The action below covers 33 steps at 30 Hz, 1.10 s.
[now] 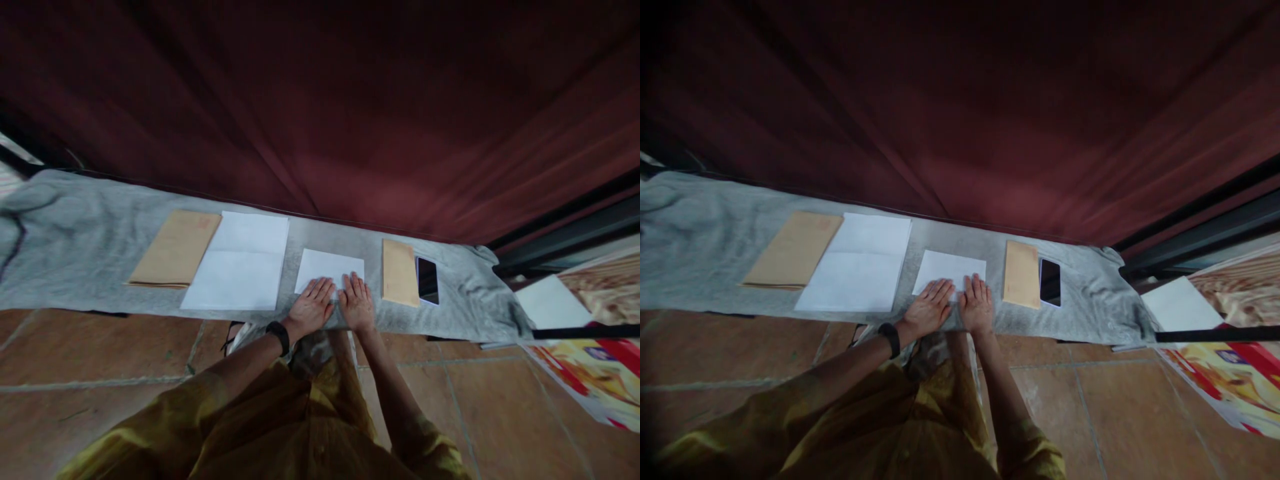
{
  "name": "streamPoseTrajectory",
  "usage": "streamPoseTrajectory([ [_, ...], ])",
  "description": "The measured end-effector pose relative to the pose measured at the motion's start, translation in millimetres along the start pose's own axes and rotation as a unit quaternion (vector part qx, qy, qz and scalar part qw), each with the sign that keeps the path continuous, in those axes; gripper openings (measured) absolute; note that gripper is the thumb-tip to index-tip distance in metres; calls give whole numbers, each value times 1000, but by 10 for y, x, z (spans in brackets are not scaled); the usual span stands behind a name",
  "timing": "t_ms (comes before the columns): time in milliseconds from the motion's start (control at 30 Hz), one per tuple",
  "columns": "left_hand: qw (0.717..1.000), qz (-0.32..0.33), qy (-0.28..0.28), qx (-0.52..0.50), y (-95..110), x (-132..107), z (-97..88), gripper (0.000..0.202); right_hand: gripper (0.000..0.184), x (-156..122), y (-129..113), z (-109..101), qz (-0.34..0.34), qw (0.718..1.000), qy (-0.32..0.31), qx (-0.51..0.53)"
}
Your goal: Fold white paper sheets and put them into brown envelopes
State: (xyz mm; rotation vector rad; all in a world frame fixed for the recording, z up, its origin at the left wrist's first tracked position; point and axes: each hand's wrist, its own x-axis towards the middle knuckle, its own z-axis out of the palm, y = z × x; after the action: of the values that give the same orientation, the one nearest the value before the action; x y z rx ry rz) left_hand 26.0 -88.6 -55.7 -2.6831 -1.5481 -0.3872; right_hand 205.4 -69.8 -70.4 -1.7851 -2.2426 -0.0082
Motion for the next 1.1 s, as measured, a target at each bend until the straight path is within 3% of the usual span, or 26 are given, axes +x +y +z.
streamPoseTrajectory([
  [267,1000,-1,-17,1,-5,-4,8,56,55,68,182,-53,27,999,-16,-9],
  [533,1000,-1,-21,0,-5,5,14,57,48,549,178,-71,13,1000,-10,27],
  [700,1000,-2,-19,-4,-1,10,13,57,49,831,89,-76,-21,998,-55,31],
  [1100,1000,5,-18,4,1,2,-44,56,43,1364,72,-276,-4,986,-166,-13],
])
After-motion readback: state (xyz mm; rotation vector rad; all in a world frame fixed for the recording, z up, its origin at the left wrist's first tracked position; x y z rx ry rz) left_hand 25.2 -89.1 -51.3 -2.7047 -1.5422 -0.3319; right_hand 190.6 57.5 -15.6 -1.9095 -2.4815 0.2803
